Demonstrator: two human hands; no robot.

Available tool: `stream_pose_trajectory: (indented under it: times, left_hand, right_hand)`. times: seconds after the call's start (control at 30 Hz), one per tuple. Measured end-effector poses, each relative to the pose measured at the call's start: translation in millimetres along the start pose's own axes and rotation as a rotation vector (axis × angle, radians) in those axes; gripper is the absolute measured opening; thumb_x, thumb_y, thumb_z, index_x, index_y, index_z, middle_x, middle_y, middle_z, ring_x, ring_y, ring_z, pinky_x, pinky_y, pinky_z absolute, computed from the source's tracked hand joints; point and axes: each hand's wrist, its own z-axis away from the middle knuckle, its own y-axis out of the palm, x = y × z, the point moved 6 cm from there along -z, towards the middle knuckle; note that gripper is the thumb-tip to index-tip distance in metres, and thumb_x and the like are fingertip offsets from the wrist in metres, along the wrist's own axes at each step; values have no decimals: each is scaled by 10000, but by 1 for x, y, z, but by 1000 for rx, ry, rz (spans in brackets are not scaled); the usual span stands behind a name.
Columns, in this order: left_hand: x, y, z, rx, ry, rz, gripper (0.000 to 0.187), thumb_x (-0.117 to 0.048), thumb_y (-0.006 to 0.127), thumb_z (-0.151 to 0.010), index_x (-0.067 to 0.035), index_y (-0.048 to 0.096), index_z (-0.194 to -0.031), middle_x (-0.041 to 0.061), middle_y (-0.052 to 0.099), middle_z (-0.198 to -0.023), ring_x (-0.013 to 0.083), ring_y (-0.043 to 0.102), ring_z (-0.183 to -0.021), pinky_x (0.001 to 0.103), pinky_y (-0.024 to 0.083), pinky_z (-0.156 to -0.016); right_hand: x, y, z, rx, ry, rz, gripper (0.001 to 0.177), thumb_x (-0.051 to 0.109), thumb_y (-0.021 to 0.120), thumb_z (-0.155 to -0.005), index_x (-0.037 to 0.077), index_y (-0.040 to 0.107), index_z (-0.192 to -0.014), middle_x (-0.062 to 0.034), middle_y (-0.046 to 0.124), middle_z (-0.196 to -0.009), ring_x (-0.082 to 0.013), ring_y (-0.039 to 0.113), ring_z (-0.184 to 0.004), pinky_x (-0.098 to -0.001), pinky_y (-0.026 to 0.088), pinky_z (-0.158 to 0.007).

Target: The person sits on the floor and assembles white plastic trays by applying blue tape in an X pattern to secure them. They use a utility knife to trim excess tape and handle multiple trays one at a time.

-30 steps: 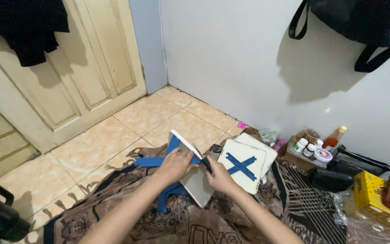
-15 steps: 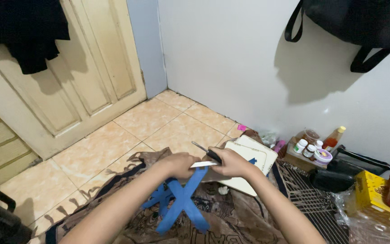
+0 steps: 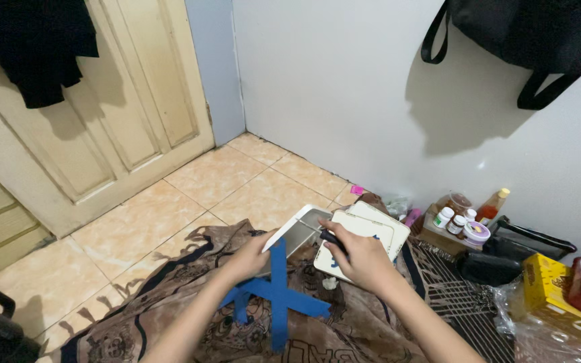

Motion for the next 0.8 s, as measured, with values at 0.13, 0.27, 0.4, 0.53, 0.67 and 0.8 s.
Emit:
stream_pose_trajectory:
  times: [0.13, 0.27, 0.4, 0.53, 0.67, 0.8]
  left_hand:
    - [-21, -4, 12, -129, 113, 26, 522, -39, 546, -942, -78, 507, -1461, 181, 659, -1367, 295, 653, -1257, 389, 487, -1056]
    - [-43, -12, 21, -193, 185, -45, 547, -23, 549, -937, -125, 519, -1474, 175, 611, -1424, 327, 615, -1279, 397, 479, -1053]
    - [-47, -20, 23, -247, 223, -105, 651, 52, 506, -866, -142, 506, -1487, 169, 569, -1486, 353, 581, -1311, 412, 455, -1083]
    - [-19, -18, 24, -429, 131, -24, 598, 14, 525, -892, -106, 506, -1478, 189, 599, -1420, 345, 612, -1266, 401, 482, -1037]
    - [27, -6, 13, -706, -97, 447, 373, -80, 549, -995, -26, 557, -1364, 199, 674, -1263, 325, 674, -1137, 392, 535, -947]
    - [63, 15, -11, -959, -70, 1127, 365, -73, 523, -1008, -41, 442, -1362, 142, 617, -1263, 260, 626, -1152, 378, 516, -968]
  right_hand:
    - [31, -5, 16, -94, -243, 67, 452, 230, 657, -905, 289, 636, -1353, -64, 756, -919, -299, 707, -600, -403, 568, -493]
    - [34, -6, 18, -104, -188, 108, 379, 212, 643, -909, 273, 671, -1282, -68, 725, -853, -275, 703, -625, -392, 576, -538]
    - [36, -10, 17, -178, -236, -40, 323, 202, 633, -918, 253, 696, -1230, -68, 742, -878, -266, 703, -624, -380, 575, -552]
    - [21, 4, 18, -139, -32, -230, 308, 242, 595, -995, 182, 661, -1289, -118, 733, -765, -253, 709, -648, -366, 533, -601]
    - [-7, 19, 22, -307, 211, -504, 270, 295, 628, -972, 71, 625, -1122, -113, 737, -749, -200, 648, -602, -335, 491, -572]
    - [-36, 42, 7, -473, 256, -648, 278, 290, 625, -1025, 16, 604, -1063, -105, 742, -825, -129, 672, -725, -296, 518, -656]
